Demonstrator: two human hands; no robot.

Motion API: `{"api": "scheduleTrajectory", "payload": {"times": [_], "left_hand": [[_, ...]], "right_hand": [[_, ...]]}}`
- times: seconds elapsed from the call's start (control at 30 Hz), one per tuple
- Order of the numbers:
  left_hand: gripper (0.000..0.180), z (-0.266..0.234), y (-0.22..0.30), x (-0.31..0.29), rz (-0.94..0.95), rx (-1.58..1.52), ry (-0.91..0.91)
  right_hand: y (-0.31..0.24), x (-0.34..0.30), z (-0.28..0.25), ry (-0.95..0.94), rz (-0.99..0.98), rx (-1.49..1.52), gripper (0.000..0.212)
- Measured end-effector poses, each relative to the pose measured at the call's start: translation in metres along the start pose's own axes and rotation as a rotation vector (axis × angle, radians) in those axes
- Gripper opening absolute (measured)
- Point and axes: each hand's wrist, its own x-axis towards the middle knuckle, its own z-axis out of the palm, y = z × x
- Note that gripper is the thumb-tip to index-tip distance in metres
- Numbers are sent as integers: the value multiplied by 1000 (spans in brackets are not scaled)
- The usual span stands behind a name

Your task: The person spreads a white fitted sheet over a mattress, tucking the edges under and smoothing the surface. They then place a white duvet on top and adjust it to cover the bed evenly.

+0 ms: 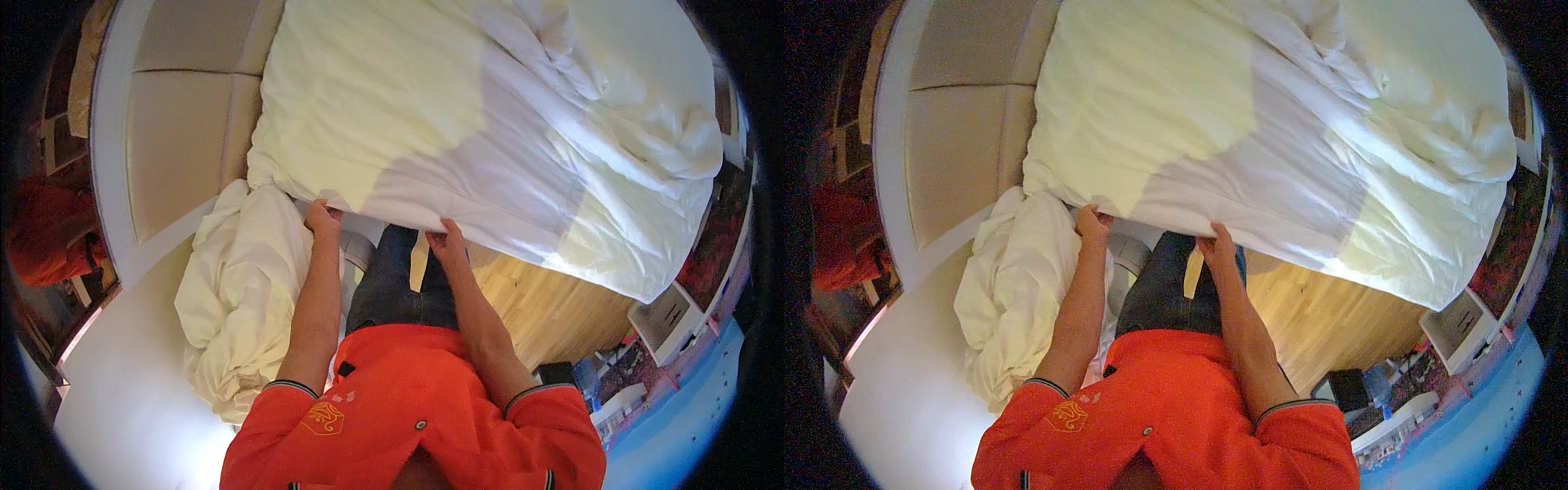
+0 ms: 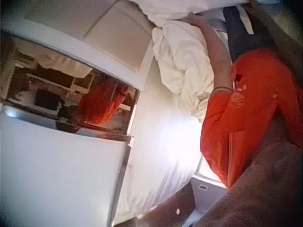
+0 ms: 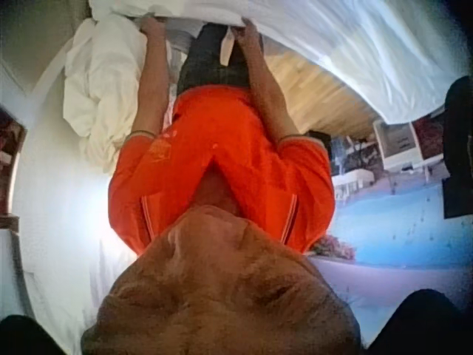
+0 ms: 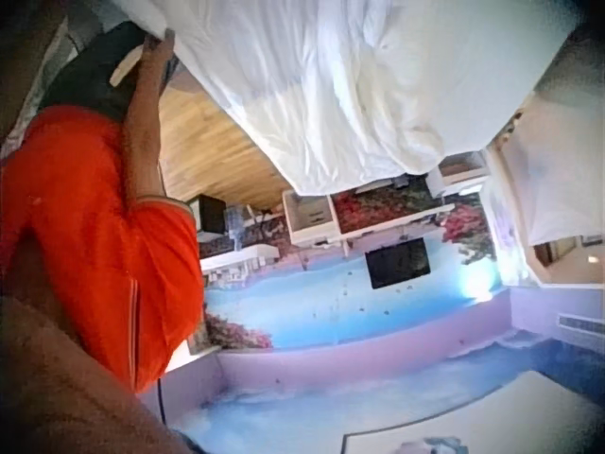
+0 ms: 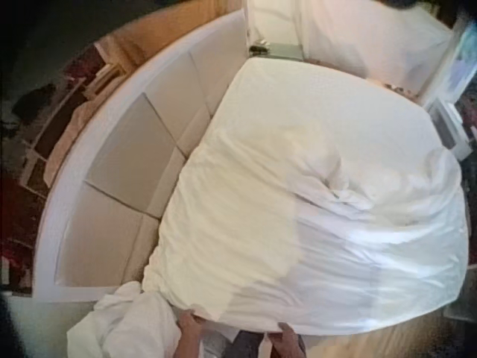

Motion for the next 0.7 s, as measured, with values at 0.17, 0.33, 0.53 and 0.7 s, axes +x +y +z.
{"api": "scheduleTrajectory", "payload": {"times": [0.17,0.33,0.53,0.7], "left_hand": [[38,26,55,-7,7,-214,-155],[48,5,64,75,266,25,-41],[55,-30,61,120,249,993,260],[60,-25,74,133,287,1325,279]], "right_hand": [[9,-6,-1,-95,-15,191,44],[8,-24,20,-129,-41,5,48],[7,-14,-3,5,61,-204,36],[-7,-24,5,-11,59,-255,39]]}}
